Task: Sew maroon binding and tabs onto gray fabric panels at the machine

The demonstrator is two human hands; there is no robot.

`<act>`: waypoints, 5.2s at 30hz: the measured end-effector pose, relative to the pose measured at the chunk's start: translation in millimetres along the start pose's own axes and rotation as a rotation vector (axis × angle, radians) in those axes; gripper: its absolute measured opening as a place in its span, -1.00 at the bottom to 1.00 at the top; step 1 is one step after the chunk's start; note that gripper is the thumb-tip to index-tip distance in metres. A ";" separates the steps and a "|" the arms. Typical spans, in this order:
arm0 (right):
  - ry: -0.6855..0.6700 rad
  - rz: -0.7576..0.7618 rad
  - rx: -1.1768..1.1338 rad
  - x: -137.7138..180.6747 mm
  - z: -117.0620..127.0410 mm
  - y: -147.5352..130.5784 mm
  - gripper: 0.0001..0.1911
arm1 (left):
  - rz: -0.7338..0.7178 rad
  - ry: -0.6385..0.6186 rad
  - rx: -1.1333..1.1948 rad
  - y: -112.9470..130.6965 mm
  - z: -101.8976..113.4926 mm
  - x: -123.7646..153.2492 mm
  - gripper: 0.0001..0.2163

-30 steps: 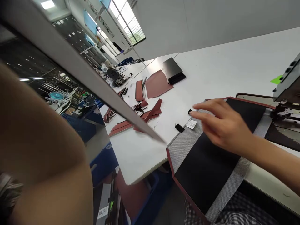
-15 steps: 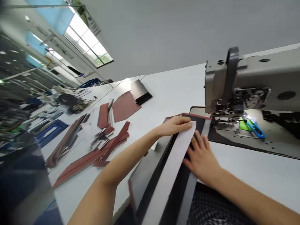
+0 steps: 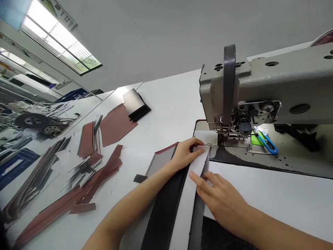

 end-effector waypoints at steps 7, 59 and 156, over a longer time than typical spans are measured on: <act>0.021 0.066 -0.052 2.6 -2.5 -2.1 -0.60 | 0.063 0.020 -0.084 8.6 2.4 0.2 -0.86; 0.103 -0.084 -0.068 -6.5 8.4 2.0 -0.71 | -0.302 -0.022 -0.392 21.4 -8.5 30.8 -0.66; -0.056 0.112 0.120 22.5 31.8 59.5 -0.61 | -0.364 -0.097 -0.317 39.8 -28.2 -1.2 -0.76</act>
Point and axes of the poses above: each hand's wrist, its own x-axis away from the middle knuckle, its own z-axis out of the back of the hand, y = z × x, the point moved 4 cm from there along -x, towards the middle knuckle, and after that the axes turned 9 degrees about -y, right-handed, at the moved point
